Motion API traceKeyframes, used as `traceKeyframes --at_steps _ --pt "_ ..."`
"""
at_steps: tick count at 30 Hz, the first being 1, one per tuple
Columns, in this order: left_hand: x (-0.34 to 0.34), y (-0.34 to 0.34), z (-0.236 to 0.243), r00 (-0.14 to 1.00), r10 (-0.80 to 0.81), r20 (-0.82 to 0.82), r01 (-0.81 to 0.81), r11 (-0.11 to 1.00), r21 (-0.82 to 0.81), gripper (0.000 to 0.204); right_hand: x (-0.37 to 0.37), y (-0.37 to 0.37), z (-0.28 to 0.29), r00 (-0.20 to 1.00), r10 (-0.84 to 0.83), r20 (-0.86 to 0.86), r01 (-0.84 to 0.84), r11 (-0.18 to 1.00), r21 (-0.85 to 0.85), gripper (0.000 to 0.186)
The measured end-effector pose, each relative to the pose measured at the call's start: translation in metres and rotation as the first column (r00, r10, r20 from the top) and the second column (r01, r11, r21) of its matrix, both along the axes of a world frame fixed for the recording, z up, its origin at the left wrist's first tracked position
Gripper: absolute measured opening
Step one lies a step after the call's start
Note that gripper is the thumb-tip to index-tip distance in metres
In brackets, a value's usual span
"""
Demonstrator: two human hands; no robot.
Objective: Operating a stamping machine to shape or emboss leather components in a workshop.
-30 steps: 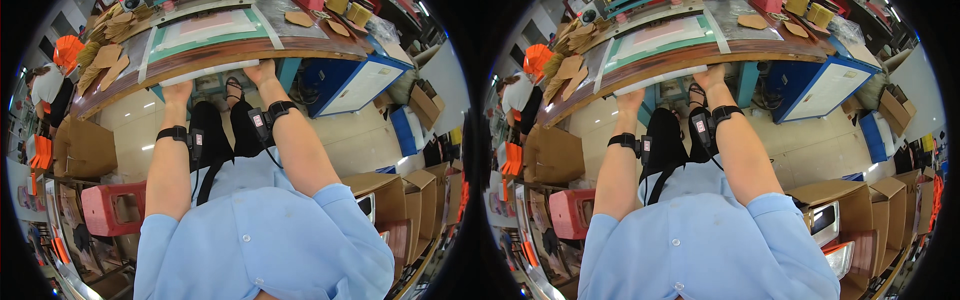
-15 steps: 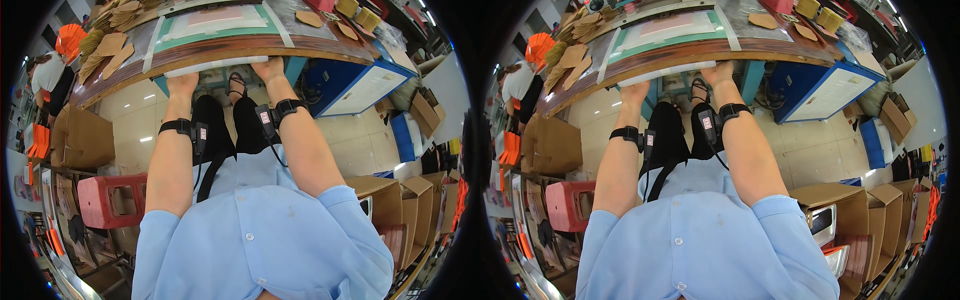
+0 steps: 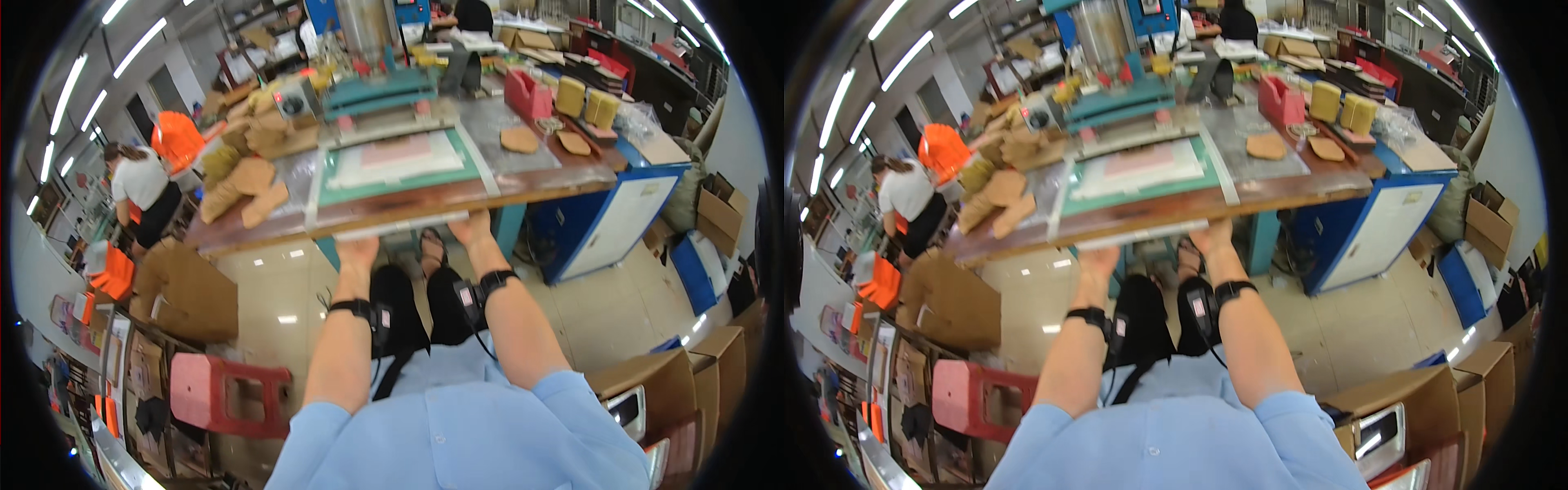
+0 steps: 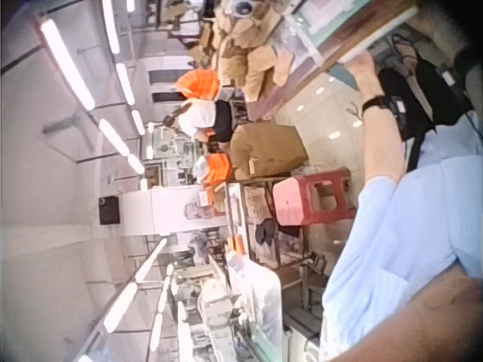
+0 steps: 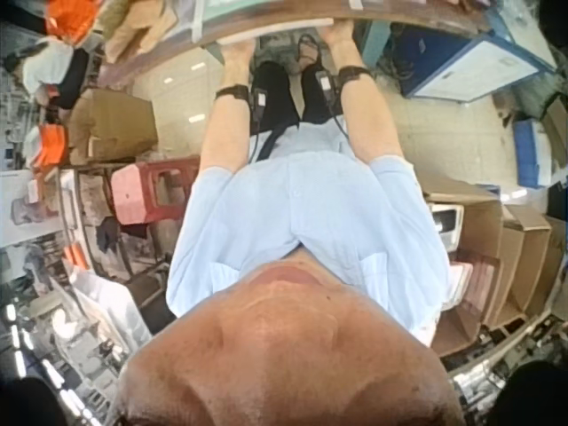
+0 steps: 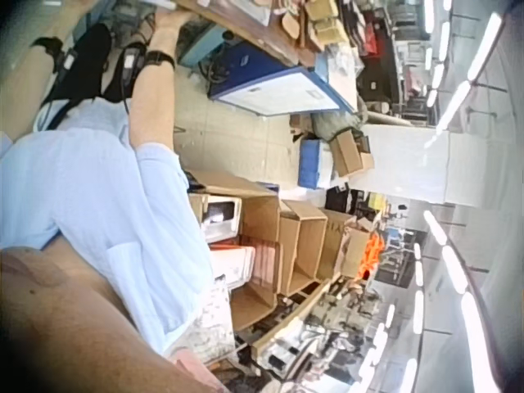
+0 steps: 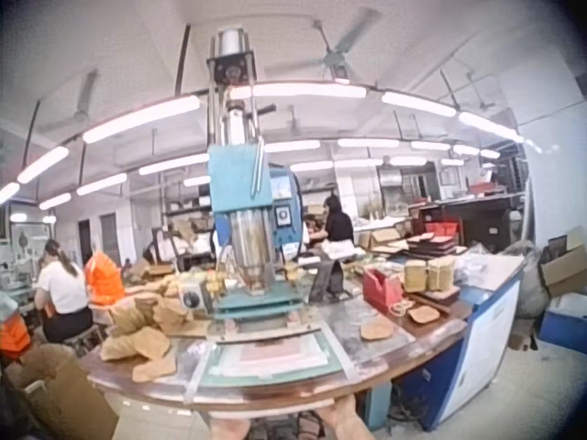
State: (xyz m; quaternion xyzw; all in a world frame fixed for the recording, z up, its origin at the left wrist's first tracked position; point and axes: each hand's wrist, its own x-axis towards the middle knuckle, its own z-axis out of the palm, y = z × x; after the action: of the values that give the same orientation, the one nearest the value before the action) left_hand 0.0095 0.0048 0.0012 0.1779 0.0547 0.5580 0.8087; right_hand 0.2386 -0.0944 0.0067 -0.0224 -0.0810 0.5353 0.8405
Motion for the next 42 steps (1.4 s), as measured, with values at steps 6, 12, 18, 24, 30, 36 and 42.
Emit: traceKeyframes --at_steps 6,12,18,24,30,36,42 --pt "-0.008 0.011 -0.006 0.997 0.022 -0.071 -0.009 0.984 0.176 0.041 -0.014 -0.004 0.019 0.997 -0.024 -0.076 0.015 0.992 -0.122 0.043" --pt "-0.003 -0.006 0.005 0.999 -0.029 -0.032 0.031 0.998 0.062 0.041 -0.007 -0.003 0.009 0.996 -0.03 -0.079 0.02 0.992 -0.124 0.042" --pt "-0.003 -0.01 0.009 1.0 -0.001 0.026 0.002 0.999 -0.038 0.041 -0.007 -0.006 0.007 0.999 -0.01 -0.052 0.003 0.991 -0.136 0.04" --pt "-0.005 -0.01 0.008 1.0 0.007 0.019 -0.006 0.999 -0.054 0.039 -0.01 -0.007 0.012 0.998 -0.042 -0.036 0.034 0.981 -0.19 0.039" --pt "-0.028 -0.037 0.015 0.953 -0.209 -0.219 0.156 0.959 -0.237 0.045 0.002 -0.077 0.016 0.78 0.386 0.493 -0.052 0.825 -0.563 0.033" --pt "-0.062 -0.084 0.097 0.546 -0.428 -0.72 0.616 0.788 -0.001 0.029 0.002 -0.091 0.153 -0.14 0.373 0.917 0.006 0.926 -0.376 0.027" --pt "-0.03 -0.039 0.17 0.704 -0.077 -0.706 0.413 0.853 0.319 0.021 -0.013 0.03 0.177 -0.837 -0.005 0.547 0.055 0.994 0.094 0.039"
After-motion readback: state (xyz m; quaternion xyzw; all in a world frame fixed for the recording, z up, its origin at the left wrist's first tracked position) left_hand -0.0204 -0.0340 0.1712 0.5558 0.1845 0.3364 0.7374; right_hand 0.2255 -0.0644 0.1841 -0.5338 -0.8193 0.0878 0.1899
